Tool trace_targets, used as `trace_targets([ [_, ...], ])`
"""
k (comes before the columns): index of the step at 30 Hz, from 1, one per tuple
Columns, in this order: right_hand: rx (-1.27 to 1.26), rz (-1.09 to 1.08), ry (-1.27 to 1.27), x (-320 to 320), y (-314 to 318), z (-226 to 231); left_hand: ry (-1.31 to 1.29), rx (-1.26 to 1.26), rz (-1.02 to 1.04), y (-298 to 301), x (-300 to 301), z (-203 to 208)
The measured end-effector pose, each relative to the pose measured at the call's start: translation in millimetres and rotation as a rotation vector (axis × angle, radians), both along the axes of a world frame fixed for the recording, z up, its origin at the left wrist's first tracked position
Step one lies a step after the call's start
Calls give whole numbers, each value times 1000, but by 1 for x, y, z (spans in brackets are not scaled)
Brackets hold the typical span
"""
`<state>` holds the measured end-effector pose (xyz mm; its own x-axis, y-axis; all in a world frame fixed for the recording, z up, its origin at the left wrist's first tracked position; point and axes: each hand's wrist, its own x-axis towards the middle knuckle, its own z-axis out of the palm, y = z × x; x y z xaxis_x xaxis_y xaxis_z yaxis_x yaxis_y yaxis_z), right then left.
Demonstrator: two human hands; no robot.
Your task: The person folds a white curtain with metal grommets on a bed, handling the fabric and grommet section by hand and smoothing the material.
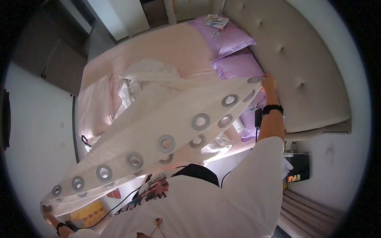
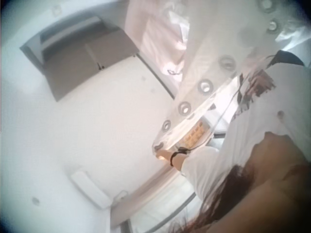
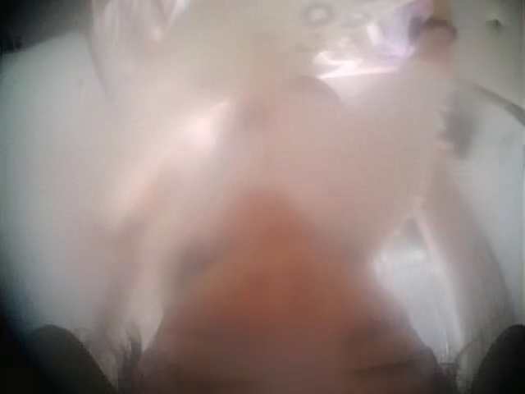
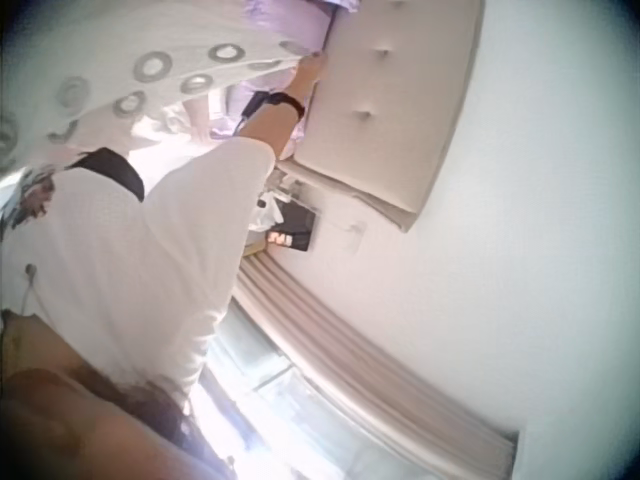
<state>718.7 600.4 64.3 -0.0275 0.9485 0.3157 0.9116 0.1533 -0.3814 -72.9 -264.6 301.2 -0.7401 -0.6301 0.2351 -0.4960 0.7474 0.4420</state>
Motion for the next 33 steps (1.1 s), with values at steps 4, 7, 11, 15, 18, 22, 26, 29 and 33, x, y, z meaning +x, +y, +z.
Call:
trace_targets([
  [4, -181, -226, 471, -25, -32, 78, 54, -17, 5, -1, 17, 9],
  [7, -362, -439, 622, 0, -51, 123, 149, -24, -74, -7, 19, -19],
  [11, -162, -445, 713, 29, -60, 156, 254, -14, -208, -19, 17, -41],
  [15, -369, -473, 1049, 2, -89, 87, 366, -19, -397, 9, 13, -39],
  [18, -717, -281, 991, -1, -99, -26, 401, -53, -498, 30, 9, -41],
  [22, -1003, -481, 855, -48, -136, -120, 369, -45, -544, 50, 15, -37],
  [26, -1099, -586, 1089, -93, -191, -182, 369, 86, -484, 39, 16, -22],
  [29, -1050, -648, 1209, -118, -217, -209, 316, 61, -407, 60, 33, -7],
  [33, -990, -632, 1316, -130, -222, -270, 287, -22, -421, 65, 33, -11],
])
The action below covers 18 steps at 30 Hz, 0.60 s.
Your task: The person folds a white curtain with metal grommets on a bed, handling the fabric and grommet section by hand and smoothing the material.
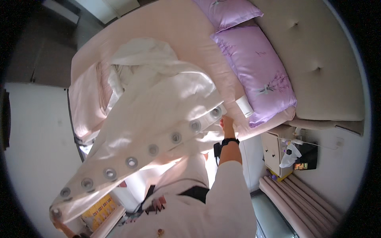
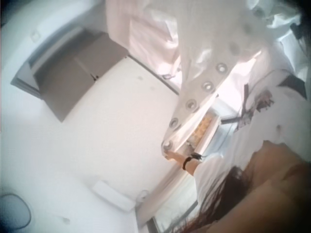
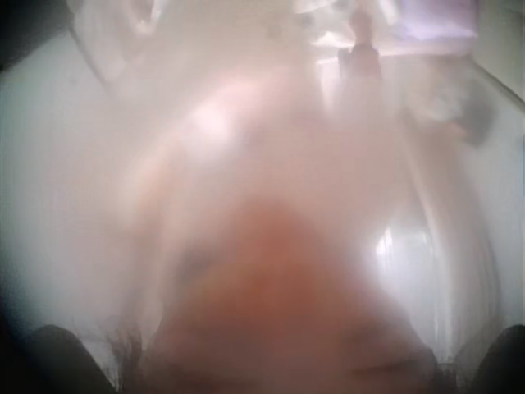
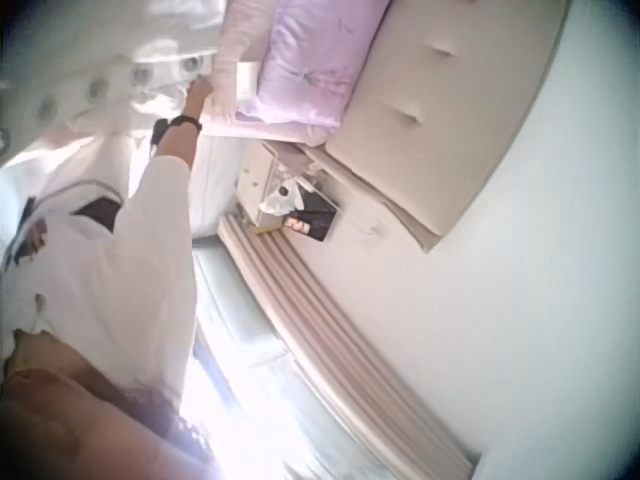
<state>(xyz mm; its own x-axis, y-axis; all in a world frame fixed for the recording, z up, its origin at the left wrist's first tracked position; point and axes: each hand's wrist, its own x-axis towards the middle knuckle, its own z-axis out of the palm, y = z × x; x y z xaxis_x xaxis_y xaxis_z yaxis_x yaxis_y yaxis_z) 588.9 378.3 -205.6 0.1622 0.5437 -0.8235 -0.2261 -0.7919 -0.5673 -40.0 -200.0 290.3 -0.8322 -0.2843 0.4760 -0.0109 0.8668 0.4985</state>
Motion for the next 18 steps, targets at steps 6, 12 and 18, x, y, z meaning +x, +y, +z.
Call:
trace_targets([
  [6, -35, -135, -95, -13, 13, -47, -42, -124, 50, 17, -4, -12],
  [12, -284, -267, -132, -16, 32, -58, -74, -176, 105, 4, 0, -17],
  [18, -176, -162, 93, -15, 46, -40, -93, -183, 128, -13, 6, -28],
])
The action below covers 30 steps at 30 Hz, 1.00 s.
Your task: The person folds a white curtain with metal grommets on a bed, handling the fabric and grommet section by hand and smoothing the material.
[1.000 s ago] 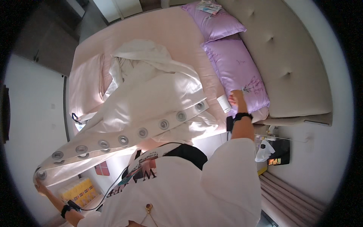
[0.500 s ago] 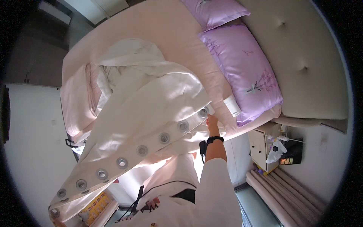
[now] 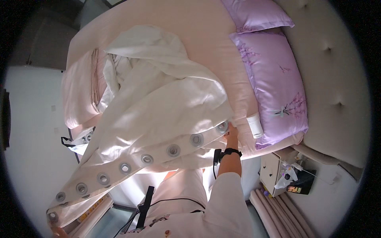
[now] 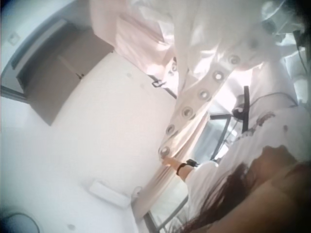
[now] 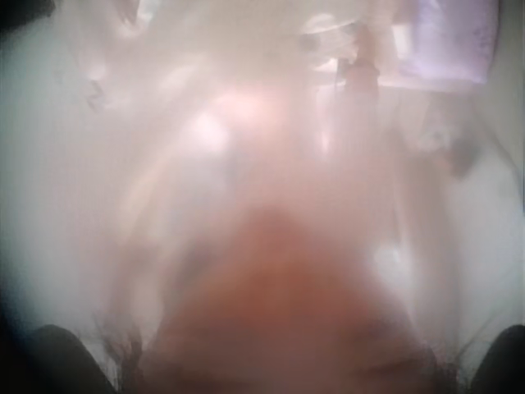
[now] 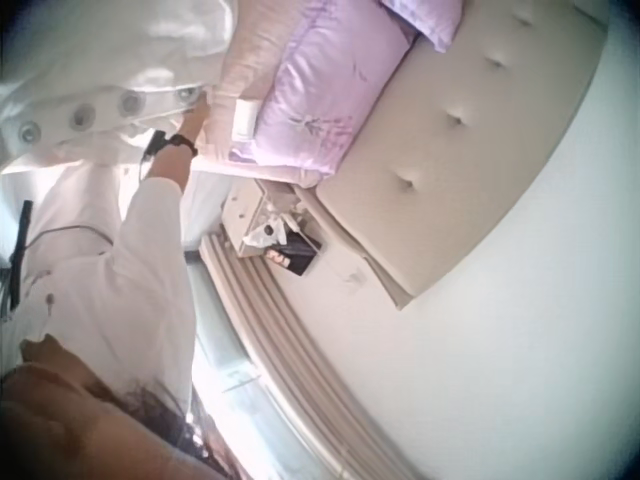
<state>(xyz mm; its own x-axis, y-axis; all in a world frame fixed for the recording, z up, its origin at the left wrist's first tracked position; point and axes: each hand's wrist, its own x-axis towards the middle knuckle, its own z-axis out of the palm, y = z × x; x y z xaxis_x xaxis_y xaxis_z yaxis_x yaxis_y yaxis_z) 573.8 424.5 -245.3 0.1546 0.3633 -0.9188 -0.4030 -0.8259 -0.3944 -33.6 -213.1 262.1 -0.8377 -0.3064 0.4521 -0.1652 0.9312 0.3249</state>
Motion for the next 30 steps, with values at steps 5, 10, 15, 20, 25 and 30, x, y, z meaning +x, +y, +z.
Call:
trace_targets([
  [5, 12, 206, -509, -16, -9, 42, -6, 34, 22, -42, 15, -11],
  [10, 551, 158, -1134, 85, 42, 48, -27, 123, -57, -46, 3, -41],
  [15, 778, -55, -1408, 61, 117, 281, -22, 220, -4, -41, 33, -36],
  [20, 995, 302, -1470, 45, 143, 380, 25, 127, -396, -54, 45, -66],
  [25, 1681, 554, -1166, -114, 99, 441, -13, 320, -973, 114, 113, -18],
  [30, 1976, 905, -649, -243, -35, 489, -22, 118, -1796, 283, 190, -3],
])
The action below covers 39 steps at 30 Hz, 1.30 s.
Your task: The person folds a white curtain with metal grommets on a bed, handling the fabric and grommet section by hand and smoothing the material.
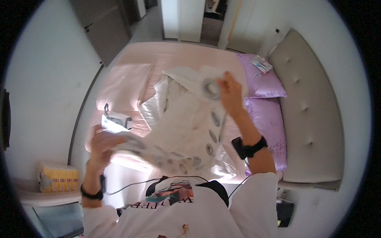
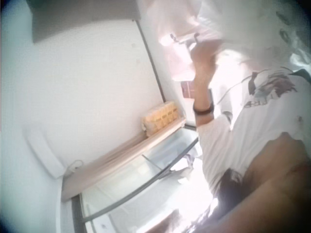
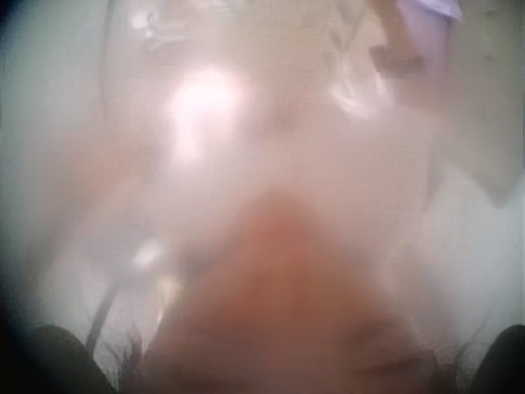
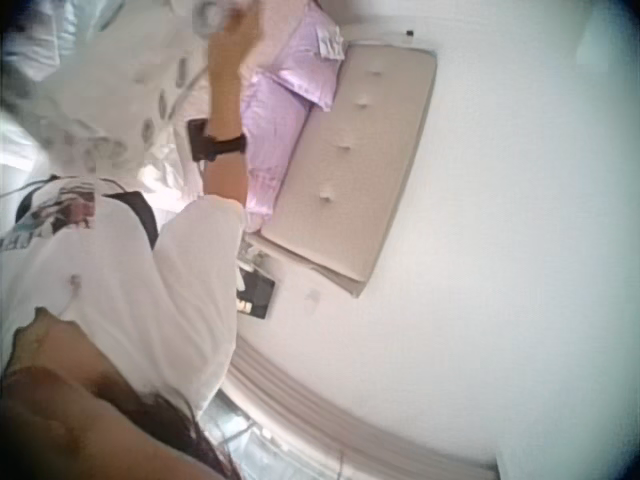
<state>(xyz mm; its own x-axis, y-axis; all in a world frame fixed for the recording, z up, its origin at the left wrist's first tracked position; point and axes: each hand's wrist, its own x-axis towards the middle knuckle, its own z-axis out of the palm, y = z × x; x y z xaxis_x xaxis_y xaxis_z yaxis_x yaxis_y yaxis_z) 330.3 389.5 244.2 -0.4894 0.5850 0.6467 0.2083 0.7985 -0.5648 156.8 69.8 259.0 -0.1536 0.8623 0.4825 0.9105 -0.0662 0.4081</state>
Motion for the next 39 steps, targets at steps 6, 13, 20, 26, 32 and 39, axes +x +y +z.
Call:
trace_targets([
  [6, -34, 630, 14, -44, -128, 26, -149, 307, -167, 63, 20, 3],
  [13, -105, 787, 34, -38, -128, 14, -290, 274, -79, 64, 24, 11],
  [20, -180, 808, -65, -35, -117, 11, -372, 226, -57, 73, 24, 4],
  [26, -251, 823, -159, -31, -111, 11, -551, 94, 19, 77, 31, 7],
  [32, -256, 836, -183, -36, -97, -6, -187, -109, 62, 92, 23, 13],
  [39, -313, 879, 18, -26, -87, -7, 128, -57, -39, 99, 22, 17],
])
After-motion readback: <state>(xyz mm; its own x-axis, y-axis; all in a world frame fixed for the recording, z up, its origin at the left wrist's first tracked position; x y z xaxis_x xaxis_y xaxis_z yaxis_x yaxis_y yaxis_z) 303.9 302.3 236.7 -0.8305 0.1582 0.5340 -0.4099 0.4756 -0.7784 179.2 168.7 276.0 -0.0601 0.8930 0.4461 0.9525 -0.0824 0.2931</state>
